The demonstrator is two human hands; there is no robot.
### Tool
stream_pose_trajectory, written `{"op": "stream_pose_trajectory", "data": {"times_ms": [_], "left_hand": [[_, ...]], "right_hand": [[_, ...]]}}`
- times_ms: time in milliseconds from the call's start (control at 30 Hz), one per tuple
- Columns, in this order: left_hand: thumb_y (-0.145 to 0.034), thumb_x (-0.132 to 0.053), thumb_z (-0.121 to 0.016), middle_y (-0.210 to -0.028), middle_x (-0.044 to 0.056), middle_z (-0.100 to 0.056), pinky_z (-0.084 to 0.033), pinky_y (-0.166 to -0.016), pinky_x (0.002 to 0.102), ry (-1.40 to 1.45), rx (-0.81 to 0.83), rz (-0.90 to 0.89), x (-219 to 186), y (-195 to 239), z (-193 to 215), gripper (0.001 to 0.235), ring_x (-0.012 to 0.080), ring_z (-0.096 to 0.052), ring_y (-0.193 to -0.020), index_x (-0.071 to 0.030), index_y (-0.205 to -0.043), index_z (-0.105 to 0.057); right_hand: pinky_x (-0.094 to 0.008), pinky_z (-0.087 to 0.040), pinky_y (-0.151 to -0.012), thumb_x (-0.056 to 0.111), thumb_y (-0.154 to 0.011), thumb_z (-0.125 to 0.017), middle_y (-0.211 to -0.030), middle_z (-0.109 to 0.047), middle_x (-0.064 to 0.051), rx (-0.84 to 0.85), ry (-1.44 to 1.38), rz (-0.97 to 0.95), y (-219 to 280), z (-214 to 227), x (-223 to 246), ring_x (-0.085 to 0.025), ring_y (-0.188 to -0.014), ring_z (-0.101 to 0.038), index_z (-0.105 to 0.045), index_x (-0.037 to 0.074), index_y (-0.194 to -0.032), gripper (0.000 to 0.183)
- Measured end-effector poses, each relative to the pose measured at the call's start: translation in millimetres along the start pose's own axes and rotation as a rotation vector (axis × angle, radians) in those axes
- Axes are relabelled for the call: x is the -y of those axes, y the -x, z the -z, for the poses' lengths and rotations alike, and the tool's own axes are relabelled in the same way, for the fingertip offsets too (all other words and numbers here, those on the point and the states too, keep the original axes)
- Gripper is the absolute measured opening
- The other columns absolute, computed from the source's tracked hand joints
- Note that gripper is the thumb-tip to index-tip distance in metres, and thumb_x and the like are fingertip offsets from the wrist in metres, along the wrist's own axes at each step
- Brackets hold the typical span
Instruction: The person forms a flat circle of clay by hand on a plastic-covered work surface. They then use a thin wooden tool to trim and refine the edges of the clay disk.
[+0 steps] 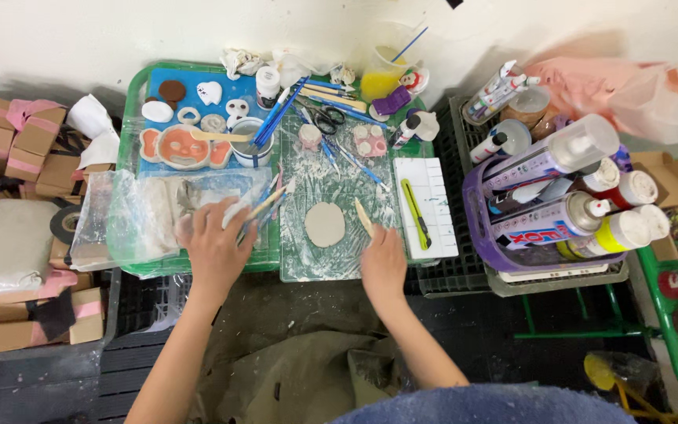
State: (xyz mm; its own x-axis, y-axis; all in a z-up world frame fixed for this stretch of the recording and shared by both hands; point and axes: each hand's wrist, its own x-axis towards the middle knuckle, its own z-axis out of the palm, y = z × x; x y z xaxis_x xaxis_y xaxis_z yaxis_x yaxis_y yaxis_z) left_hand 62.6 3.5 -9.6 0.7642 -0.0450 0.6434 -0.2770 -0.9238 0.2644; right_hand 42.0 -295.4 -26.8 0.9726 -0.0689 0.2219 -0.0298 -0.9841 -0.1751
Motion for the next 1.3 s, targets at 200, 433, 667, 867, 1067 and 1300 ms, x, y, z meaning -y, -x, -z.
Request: {"op": "stream_pose_trajectory", "data": {"times_ms": [200,433,667,867,1067,1300], "left_hand": [[-0.087,-0.025,-0.08,-0.121,-0.006,-0.066,-0.03,-0.106,0.051,0.147,0.142,-0.095,-14,15,-1,0.022,0.0196,-0.058,-0.122,-0.023,-0.108,-0.075],[-0.088,-0.03,-0.079,-0.125,-0.004,-0.066,-0.028,-0.109,0.054,0.208,0.153,-0.163,-29,28,-19,0.028,0.0208,-0.054,-0.131,-0.019,-0.114,-0.074],[-0.092,-0.033,-0.075,-0.126,-0.005,-0.066,-0.023,-0.113,0.061,-0.003,0.154,-0.17,-29,29,-36,0.024,0.0213,-0.049,-0.139,-0.02,-0.113,-0.075],[-0.092,-0.032,-0.075,-0.127,-0.006,-0.065,-0.017,-0.114,0.071,0.024,0.164,-0.112,-32,34,-36,0.021,0.0254,-0.046,-0.14,-0.022,-0.111,-0.075],[-0.092,-0.032,-0.076,-0.126,-0.007,-0.065,-0.016,-0.114,0.072,0.07,0.172,-0.09,-30,32,-34,0.019,0.0248,-0.046,-0.14,-0.023,-0.108,-0.075],[-0.089,-0.031,-0.076,-0.127,-0.008,-0.065,-0.018,-0.113,0.073,0.099,0.167,-0.056,-30,32,-31,0.019,0.0257,-0.046,-0.14,-0.025,-0.107,-0.075]], "right_hand": [[-0.045,-0.051,-0.071,0.009,-0.095,-0.066,-0.098,-0.066,-0.011,0.033,0.066,0.089,6,19,-26,-0.032,-0.084,-0.066,-0.062,0.005,-0.125,0.03],[-0.038,-0.047,-0.061,0.006,-0.086,-0.069,-0.1,-0.072,-0.007,-0.024,-0.104,0.539,23,63,-20,-0.021,-0.08,-0.07,-0.066,0.01,-0.117,0.031],[-0.034,-0.049,-0.058,0.007,-0.085,-0.071,-0.098,-0.071,-0.002,-0.017,-0.06,0.619,10,57,7,-0.019,-0.072,-0.068,-0.068,0.01,-0.11,0.025],[-0.032,-0.051,-0.05,0.004,-0.085,-0.068,-0.095,-0.069,-0.004,0.068,0.001,0.549,16,41,11,-0.018,-0.066,-0.068,-0.064,0.008,-0.109,0.025],[-0.035,-0.052,-0.048,0.004,-0.087,-0.066,-0.085,-0.066,-0.007,0.062,0.048,0.487,28,27,24,-0.022,-0.067,-0.07,-0.059,0.009,-0.108,0.022],[-0.04,-0.051,-0.041,0.006,-0.081,-0.064,-0.074,-0.063,-0.01,0.125,0.046,0.443,37,35,41,-0.028,-0.052,-0.068,-0.059,0.011,-0.104,0.024]]}}
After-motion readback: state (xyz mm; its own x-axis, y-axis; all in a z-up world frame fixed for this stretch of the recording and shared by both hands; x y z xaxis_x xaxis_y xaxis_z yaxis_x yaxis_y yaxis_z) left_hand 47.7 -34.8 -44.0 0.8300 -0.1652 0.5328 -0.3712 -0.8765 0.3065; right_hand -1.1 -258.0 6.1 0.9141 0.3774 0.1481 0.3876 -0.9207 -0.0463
